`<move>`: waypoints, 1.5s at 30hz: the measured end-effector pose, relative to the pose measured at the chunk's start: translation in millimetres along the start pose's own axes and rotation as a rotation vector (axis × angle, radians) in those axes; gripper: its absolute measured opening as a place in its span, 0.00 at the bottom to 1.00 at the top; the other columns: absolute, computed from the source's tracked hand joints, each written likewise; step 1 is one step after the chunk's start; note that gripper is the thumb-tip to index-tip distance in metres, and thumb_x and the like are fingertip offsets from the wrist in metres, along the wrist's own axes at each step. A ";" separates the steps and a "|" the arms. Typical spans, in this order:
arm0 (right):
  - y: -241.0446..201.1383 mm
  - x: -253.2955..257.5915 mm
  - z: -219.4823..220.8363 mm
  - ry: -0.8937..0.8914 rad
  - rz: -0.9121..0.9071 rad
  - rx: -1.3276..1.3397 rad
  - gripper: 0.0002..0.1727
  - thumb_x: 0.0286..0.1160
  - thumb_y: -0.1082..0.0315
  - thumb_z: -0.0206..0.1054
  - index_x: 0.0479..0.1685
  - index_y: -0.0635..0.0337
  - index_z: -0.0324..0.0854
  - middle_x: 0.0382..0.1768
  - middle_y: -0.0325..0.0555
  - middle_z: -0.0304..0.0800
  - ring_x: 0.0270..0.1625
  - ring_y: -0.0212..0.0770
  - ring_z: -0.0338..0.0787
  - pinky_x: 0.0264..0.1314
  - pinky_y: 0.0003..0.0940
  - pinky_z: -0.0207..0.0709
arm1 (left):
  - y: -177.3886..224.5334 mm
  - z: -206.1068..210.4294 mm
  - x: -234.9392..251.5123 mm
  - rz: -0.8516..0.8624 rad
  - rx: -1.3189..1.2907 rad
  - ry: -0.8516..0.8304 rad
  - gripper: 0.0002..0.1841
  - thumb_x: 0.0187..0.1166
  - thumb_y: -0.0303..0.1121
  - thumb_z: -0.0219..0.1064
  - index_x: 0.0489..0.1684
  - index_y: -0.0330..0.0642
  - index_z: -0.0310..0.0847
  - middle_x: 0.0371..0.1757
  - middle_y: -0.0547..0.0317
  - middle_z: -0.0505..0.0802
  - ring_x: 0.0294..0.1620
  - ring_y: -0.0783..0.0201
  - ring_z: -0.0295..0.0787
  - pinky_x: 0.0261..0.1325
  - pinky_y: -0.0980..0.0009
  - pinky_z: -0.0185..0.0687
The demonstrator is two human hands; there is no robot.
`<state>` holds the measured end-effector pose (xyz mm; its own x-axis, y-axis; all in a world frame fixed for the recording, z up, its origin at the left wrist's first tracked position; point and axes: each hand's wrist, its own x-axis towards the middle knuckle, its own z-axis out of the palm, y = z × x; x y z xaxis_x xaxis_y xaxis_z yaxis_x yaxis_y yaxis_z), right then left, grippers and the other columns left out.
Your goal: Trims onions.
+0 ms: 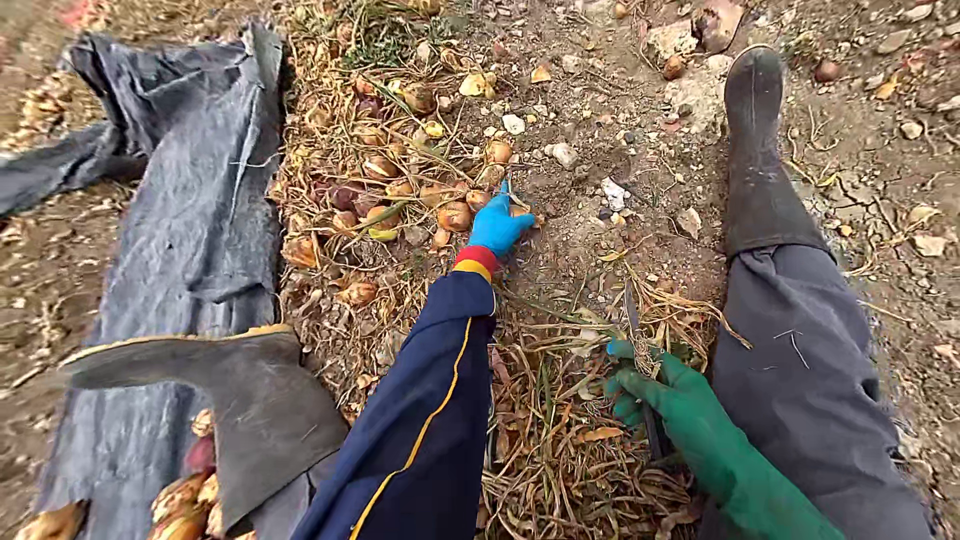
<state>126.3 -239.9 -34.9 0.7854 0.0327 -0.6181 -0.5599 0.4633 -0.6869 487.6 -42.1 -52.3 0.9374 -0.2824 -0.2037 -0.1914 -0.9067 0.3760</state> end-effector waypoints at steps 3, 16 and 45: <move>-4.9 -5.1 -1.4 0.027 -0.023 0.022 0.20 0.84 0.65 0.67 0.73 0.55 0.77 0.46 0.52 0.97 0.40 0.52 0.97 0.44 0.45 0.94 | -0.9 -13.9 -7.6 -0.005 0.041 -0.123 0.40 0.65 0.47 0.80 0.80 0.42 0.74 0.67 0.40 0.89 0.70 0.40 0.84 0.73 0.31 0.75; -0.6 -34.6 18.3 -0.015 -0.012 -0.571 0.31 0.81 0.35 0.57 0.44 0.55 0.90 0.28 0.41 0.90 0.26 0.37 0.86 0.32 0.37 0.81 | 73.2 -1.8 -288.0 0.138 -0.289 -0.296 0.48 0.53 0.48 0.88 0.83 0.56 0.73 0.59 0.68 0.95 0.59 0.68 0.92 0.65 0.53 0.91; 9.4 -131.0 33.0 -0.338 -0.210 -0.150 0.42 0.82 0.24 0.42 0.46 0.54 0.84 0.15 0.41 0.75 0.10 0.37 0.74 0.12 0.36 0.77 | -184.7 -112.5 -554.2 -0.666 -0.084 0.520 0.49 0.64 0.63 0.78 0.88 0.50 0.69 0.72 0.39 0.88 0.74 0.35 0.82 0.74 0.26 0.69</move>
<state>26.9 -210.6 52.2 0.9148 0.2514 -0.3160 -0.3912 0.3573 -0.8481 36.2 317.1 92.8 0.8652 0.5006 0.0272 0.4507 -0.8004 0.3953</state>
